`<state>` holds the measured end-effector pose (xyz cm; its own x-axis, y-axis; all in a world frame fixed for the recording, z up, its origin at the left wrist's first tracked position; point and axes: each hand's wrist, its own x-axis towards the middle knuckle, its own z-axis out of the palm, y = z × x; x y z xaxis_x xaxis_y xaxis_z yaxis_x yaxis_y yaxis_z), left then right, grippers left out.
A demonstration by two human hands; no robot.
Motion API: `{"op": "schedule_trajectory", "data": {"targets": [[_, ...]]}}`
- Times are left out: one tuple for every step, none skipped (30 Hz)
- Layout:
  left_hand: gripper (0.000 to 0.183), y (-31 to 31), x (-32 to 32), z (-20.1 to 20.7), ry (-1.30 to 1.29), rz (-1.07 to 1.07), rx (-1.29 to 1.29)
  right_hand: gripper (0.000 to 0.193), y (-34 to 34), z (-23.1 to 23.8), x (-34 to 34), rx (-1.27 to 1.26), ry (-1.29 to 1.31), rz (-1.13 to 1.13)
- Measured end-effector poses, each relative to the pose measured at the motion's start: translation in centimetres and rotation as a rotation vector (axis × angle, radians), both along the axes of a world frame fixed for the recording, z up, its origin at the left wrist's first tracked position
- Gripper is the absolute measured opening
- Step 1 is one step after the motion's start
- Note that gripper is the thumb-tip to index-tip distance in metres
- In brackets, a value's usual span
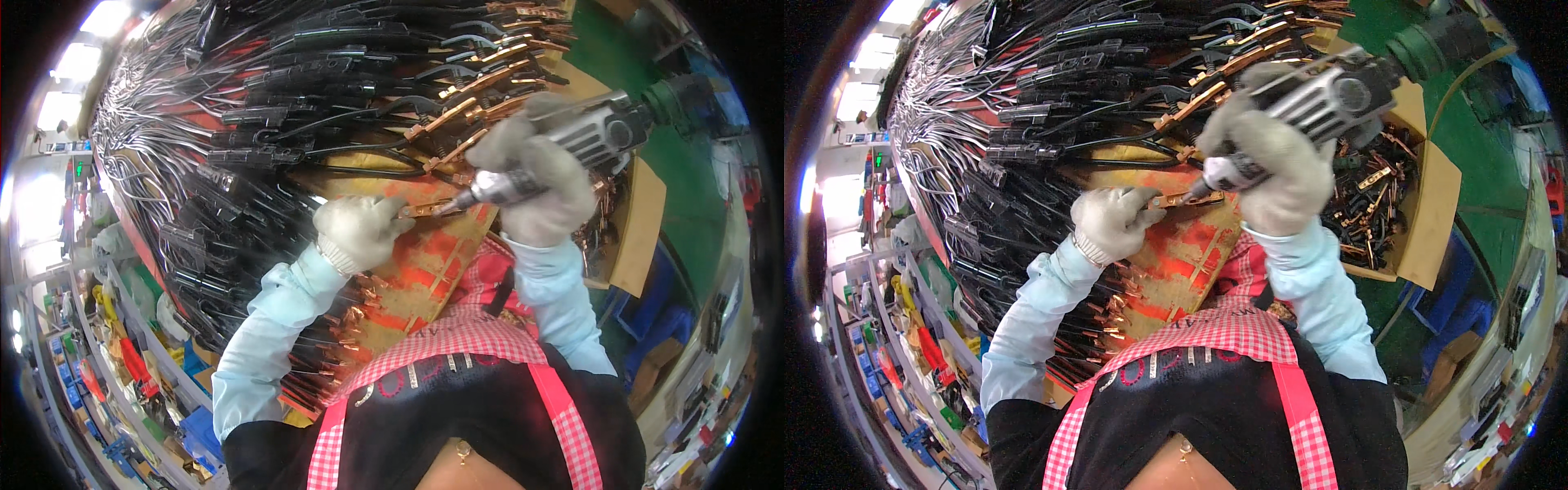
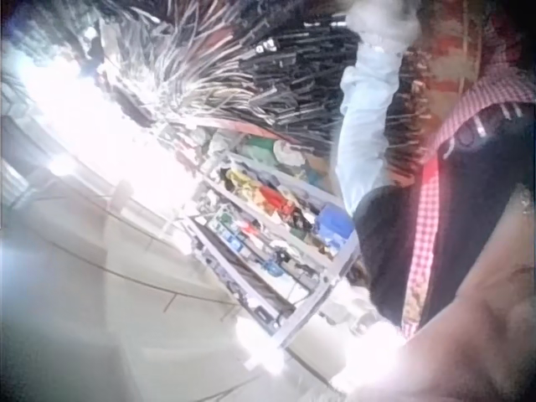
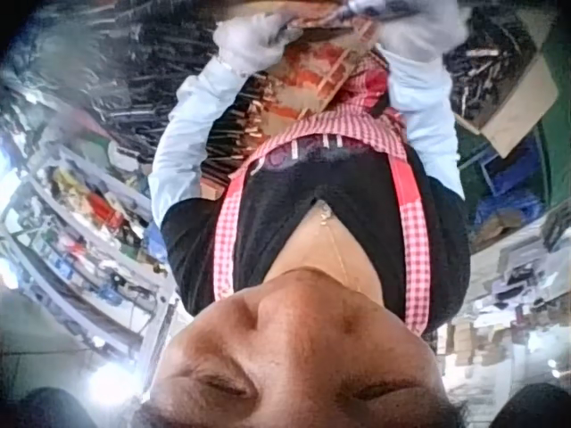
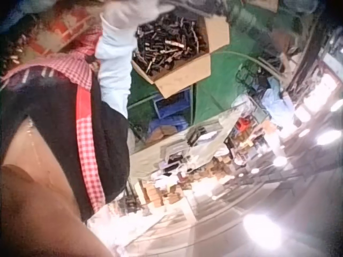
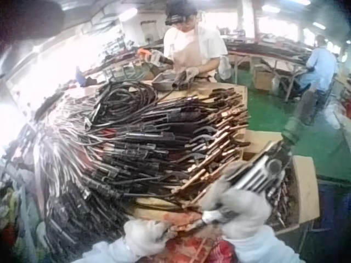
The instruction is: Assembling electrical cables by attaching and crimping metal connectors using a pneumatic tool.
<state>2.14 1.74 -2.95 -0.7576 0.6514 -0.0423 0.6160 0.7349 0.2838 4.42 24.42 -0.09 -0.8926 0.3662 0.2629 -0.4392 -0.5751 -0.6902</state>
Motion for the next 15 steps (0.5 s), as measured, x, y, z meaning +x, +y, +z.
{"op": "schedule_trajectory", "data": {"targets": [[0.026, 0.0, 0.0, -0.1, 0.009, 0.0, -0.026, 0.039, -0.8, -0.1, 0.0, -0.033, 0.024, 0.084], [0.026, -0.1, 0.0, -0.3, 0.017, 0.0, -0.052, 0.036, -1.4, -0.5, 0.2, 0.023, 0.021, 0.095], [0.026, 0.0, -0.1, -0.3, 0.006, -0.002, -0.054, 0.034, -2.0, -0.9, 0.3, 0.081, 0.018, 0.104], [0.027, 0.1, -0.1, -0.2, -0.005, -0.004, -0.056, 0.032, -2.9, -0.5, 0.6, -0.04, -0.049, 0.147], [0.027, 0.1, -0.2, -0.2, -0.016, -0.008, -0.058, 0.031, -3.4, -1.3, 0.7, 0.033, -0.025, 0.123], [0.027, 0.1, -0.1, -0.2, -0.014, -0.008, -0.062, 0.03, -3.9, -2.0, 0.8, 0.108, -0.002, 0.098], [0.026, 0.0, -0.1, -0.2, -0.012, -0.009, -0.066, 0.031, -4.0, -1.9, 0.7, 0.003, -0.016, 0.174], [0.026, 0.0, -0.1, -0.4, -0.011, -0.011, -0.07, 0.031, -4.0, -1.9, 0.6, -0.103, -0.031, 0.247], [0.024, -0.2, -0.1, -0.3, -0.014, -0.012, -0.048, 0.036, -4.0, -2.5, 1.4, -0.071, -0.069, 0.232], [0.024, -0.2, -0.1, -0.4, -0.02, -0.017, -0.025, 0.04, -3.9, -3.2, 2.1, -0.039, -0.11, 0.212], [0.025, -0.2, -0.1, -0.4, -0.026, -0.023, -0.002, 0.042, -4.1, -4.4, 2.5, 0.141, -0.097, 0.121], [0.025, -0.2, -0.1, -0.4, -0.034, -0.023, 0.006, 0.041, -3.9, -4.3, 2.5, 0.076, -0.102, 0.161], [0.025, -0.2, -0.2, -0.4, -0.042, -0.024, 0.014, 0.041, -3.7, -4.2, 2.6, 0.011, -0.109, 0.199], [0.025, -0.2, -0.2, -0.4, -0.051, -0.026, 0.022, 0.04, -3.5, -4.1, 2.6, -0.054, -0.115, 0.234], [0.022, -0.2, -0.3, -0.5, -0.056, -0.027, -0.011, 0.04, -3.5, -3.4, 2.7, -0.056, -0.16, 0.218]]}}
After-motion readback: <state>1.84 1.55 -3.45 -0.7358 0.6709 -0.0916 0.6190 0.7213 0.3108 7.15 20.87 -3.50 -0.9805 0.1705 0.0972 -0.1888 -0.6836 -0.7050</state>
